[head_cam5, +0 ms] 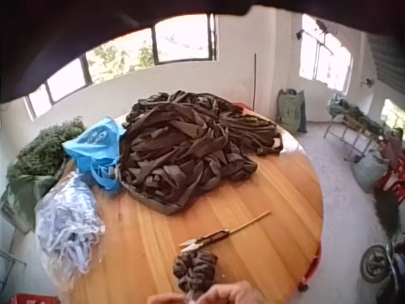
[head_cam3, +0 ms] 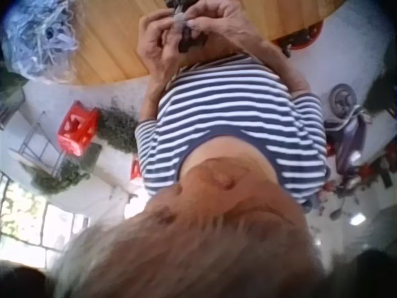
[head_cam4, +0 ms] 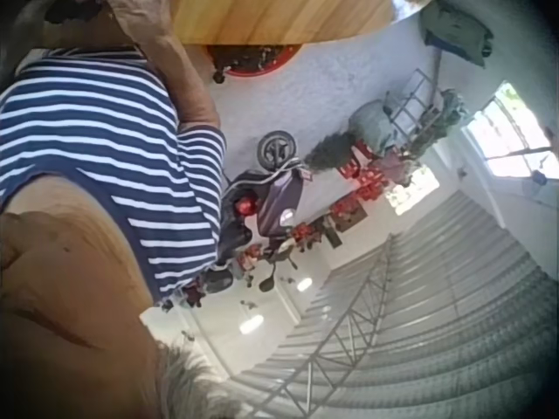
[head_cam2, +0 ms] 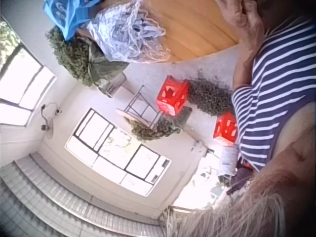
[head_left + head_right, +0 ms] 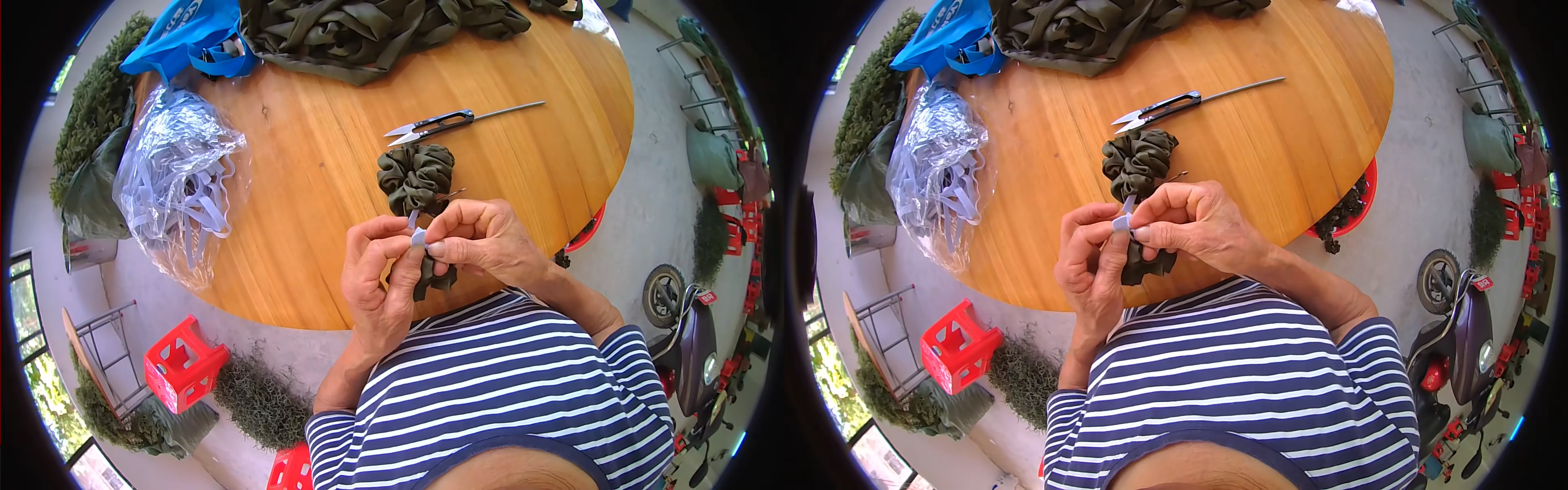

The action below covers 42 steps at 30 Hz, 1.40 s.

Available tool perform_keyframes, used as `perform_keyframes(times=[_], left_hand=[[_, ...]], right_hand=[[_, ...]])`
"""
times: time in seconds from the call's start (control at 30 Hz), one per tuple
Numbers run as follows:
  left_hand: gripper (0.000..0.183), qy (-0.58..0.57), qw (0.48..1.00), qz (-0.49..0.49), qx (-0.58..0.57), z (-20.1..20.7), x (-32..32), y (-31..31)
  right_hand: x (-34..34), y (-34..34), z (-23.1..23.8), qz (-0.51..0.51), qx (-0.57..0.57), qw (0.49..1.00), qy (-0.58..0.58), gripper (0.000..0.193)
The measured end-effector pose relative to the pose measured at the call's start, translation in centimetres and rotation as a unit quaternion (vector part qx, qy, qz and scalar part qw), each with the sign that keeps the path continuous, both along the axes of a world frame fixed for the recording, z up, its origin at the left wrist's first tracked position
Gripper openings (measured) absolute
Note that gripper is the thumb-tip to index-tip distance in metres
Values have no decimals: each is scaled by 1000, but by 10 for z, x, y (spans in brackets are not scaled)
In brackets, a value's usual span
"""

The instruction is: The person gathers a long strip of green fabric and wraps it around a white elastic band to form a scrunchie. They use a metal tool to pull the fabric through the elastic loop and then use a binder clip to secure the elastic ends while sewing them together with a needle and thread.

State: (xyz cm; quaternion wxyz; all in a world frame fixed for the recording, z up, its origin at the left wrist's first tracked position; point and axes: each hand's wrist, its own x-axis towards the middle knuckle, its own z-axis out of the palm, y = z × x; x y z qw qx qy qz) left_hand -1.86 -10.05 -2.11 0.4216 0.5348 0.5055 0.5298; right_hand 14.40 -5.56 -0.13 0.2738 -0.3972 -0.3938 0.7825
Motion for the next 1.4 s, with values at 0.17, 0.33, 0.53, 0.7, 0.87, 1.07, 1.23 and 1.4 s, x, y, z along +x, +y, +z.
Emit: perform_keyframes(times=[0.17, 0.33, 0.53, 0.7, 0.87, 1.07, 1.23, 1.4], left_hand=[[5, 8, 1000, 10, -17, -2, 1, 0], [9, 26, 998, -48, -28, 4, -1, 3], [36, -137, 971, -129, -150, 2, -3, -11], [36, -190, 967, -58, -162, 2, -7, -14], [28, -81, 980, 104, 147, 13, -21, -10], [29, -49, 998, -45, 19, 19, -7, -8], [34, -156, 987, -33, 4, -2, 3, -11], [32, -203, 971, -53, -119, 6, 1, -9]], right_hand=[[-2, -1, -7, -13, 22, 1000, 12, 15], [-2, -5, -12, -49, 14, 998, 48, 16], [6, -1, -17, -117, 53, 979, 160, 8], [6, 4, 9, -36, 130, 983, 124, 17], [3, 3, 1, 2, 160, 976, 146, 9], [-9, -4, -2, 4, 189, 974, 122, 10], [-7, 2, -16, -61, 143, 969, 195, 10], [-11, -2, -23, -45, 99, 974, 199, 12]])
